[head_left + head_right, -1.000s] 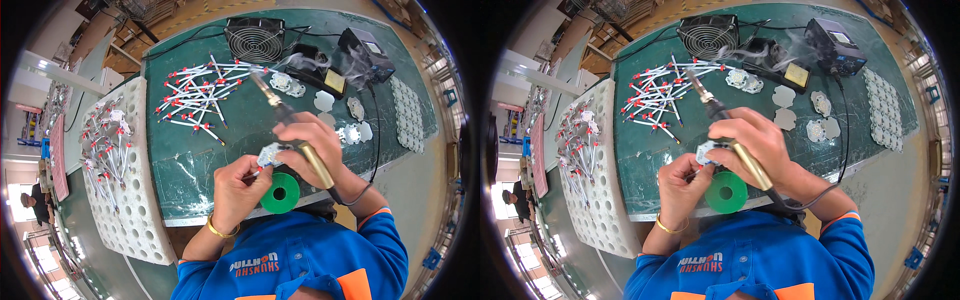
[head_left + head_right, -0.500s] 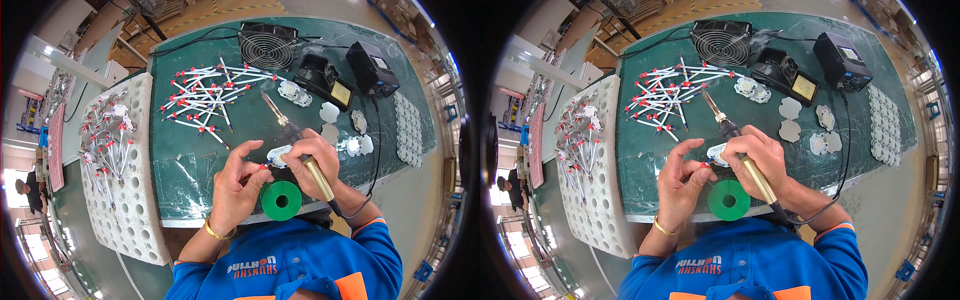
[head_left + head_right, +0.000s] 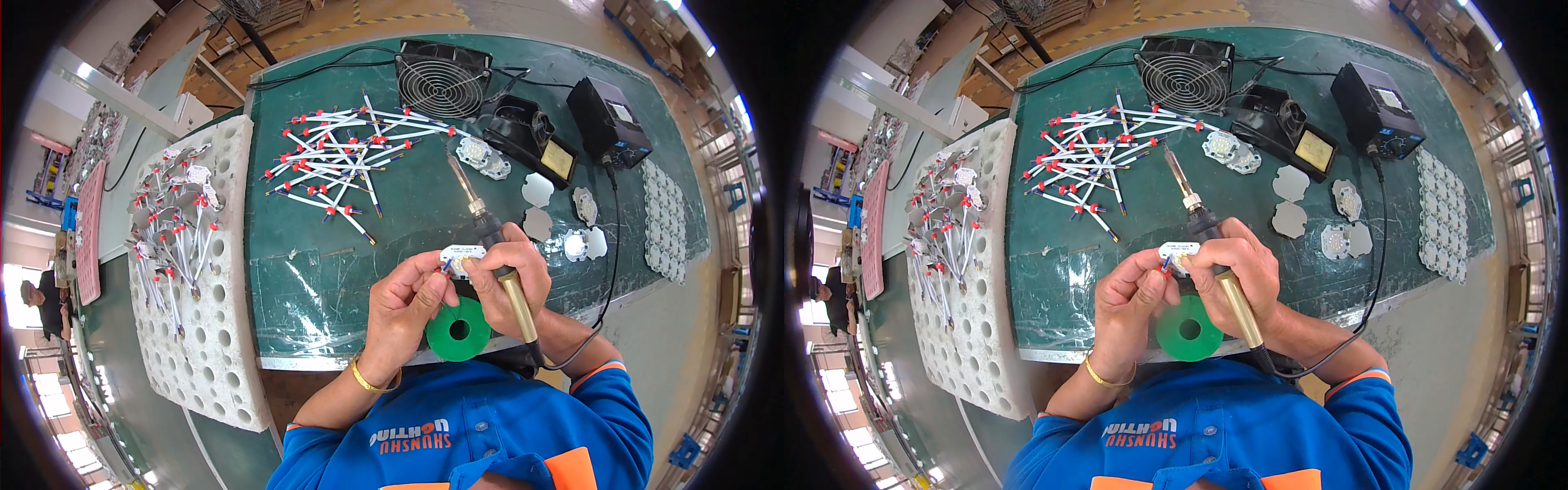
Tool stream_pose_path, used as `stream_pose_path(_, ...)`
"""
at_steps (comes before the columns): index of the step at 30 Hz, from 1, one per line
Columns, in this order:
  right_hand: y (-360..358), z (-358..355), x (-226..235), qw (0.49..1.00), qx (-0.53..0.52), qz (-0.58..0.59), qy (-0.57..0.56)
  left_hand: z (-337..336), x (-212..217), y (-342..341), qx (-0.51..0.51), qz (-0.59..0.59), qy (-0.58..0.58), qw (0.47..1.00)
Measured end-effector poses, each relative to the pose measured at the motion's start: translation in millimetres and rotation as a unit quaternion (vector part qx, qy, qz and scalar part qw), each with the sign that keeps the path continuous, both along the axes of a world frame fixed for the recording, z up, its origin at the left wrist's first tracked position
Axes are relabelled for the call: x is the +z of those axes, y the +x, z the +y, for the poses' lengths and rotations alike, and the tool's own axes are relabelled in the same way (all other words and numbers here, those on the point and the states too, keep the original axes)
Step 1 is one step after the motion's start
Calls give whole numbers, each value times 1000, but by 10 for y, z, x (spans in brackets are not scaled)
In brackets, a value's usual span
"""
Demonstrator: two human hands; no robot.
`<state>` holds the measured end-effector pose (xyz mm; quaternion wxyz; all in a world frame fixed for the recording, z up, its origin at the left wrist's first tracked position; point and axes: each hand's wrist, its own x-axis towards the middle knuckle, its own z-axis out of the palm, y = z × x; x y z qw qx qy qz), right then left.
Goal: The person solders wires onto LED circuit boards using a soldering iron and places the assembled components into slots in a foam tray.
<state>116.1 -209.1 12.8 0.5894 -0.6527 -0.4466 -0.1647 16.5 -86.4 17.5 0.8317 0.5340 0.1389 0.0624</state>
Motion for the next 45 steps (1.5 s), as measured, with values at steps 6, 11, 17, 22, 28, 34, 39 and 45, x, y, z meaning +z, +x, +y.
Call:
stream_pose_path(6, -50, 8, -35, 999, -21, -23, 25, -39, 24, -1, 39, -2, 8, 999)
stream_pose_path(11, -47, 13, -65, 999, -22, -18, 21, -84, 26, 19, 58, 16, 2, 998)
stream_pose_path(17, -71, 3, -51, 999, -26, -18, 20, -128, 13, 23, 88, 6, 11, 996)
stream_pose_path(22, -89, 0, -46, 999, -28, -23, 13, -142, 28, 5, 96, 6, -8, 995)
stream_pose_path(28, -89, -57, -31, 999, -11, -37, -8, -83, 59, -11, 117, 22, 51, 992)
stream_pose_path(34, -48, -394, 4, 995, 44, -73, -45, 133, 5, -116, 109, -16, 248, 962)
stream_pose_path(39, -113, -604, 75, 992, 82, -49, -86, 116, 112, -154, 102, -49, 362, 925)
stream_pose_path(45, -132, -679, 128, 982, 160, -50, -81, 103, 124, -132, 120, -78, 433, 890)
